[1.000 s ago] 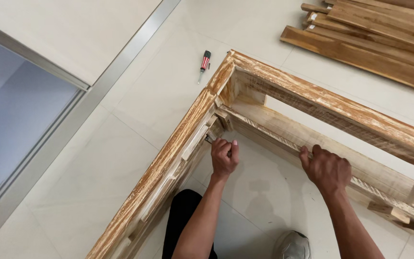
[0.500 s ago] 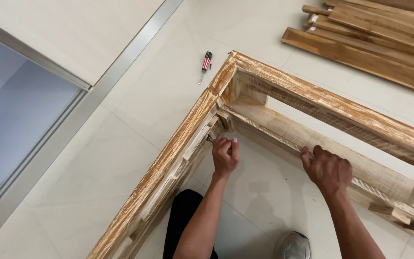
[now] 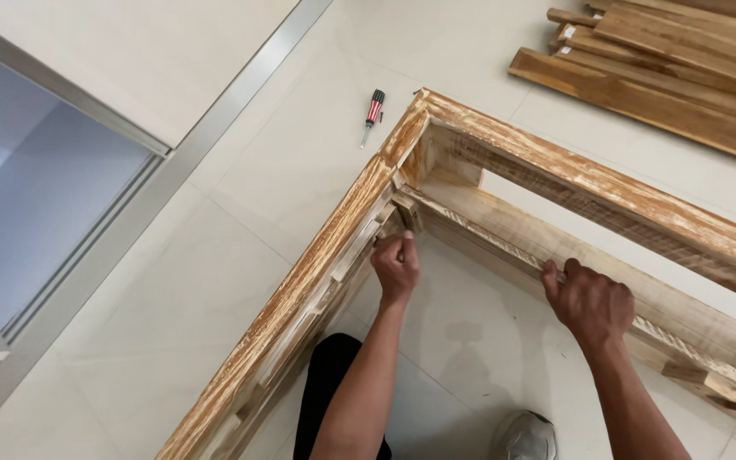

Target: The person kneels on a tiled floor and uses a yellow-handled screwdriver to drive screws into a wooden frame structure. They hold the frame steady with one hand while turning the screwdriver with the other, securing a joint between two wooden pieces.

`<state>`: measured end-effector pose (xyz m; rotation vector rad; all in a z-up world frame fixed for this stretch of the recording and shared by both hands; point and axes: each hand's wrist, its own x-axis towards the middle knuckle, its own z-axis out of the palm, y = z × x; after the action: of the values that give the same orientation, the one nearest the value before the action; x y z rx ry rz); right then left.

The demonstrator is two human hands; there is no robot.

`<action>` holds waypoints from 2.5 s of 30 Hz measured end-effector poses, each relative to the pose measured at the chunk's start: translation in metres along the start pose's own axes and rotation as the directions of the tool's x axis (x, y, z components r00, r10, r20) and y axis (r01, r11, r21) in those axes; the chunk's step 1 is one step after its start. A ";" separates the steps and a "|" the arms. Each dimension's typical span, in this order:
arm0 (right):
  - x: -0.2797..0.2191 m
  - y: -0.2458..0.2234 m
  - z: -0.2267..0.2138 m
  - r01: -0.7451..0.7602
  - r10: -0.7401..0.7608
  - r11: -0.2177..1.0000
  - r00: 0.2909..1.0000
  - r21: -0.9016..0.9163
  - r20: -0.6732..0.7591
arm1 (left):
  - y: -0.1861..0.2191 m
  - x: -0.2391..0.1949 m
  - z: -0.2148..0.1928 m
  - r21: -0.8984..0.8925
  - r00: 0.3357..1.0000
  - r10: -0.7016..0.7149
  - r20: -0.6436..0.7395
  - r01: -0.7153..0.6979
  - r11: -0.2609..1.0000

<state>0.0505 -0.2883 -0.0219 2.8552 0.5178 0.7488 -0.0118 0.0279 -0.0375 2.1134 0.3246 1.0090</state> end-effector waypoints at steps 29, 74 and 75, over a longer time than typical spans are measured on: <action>0.004 0.000 -0.019 -0.049 0.040 0.996 0.993 0.079 0.113 | 0.017 -0.025 -0.004 0.178 0.895 0.373 0.244 -0.419 0.890; 0.013 -0.001 -0.034 -0.077 0.043 0.991 0.958 0.107 0.284 | 0.002 -0.018 0.005 0.565 0.314 -0.471 0.824 -0.509 0.649; 0.013 -0.001 -0.035 -0.080 0.045 0.991 0.957 0.111 0.286 | -0.001 -0.018 0.006 0.568 0.314 -0.476 0.822 -0.523 0.636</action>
<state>0.0435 -0.2813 0.0137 3.0324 0.4469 0.3146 -0.0190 0.0163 -0.0506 3.0796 0.0631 -0.8292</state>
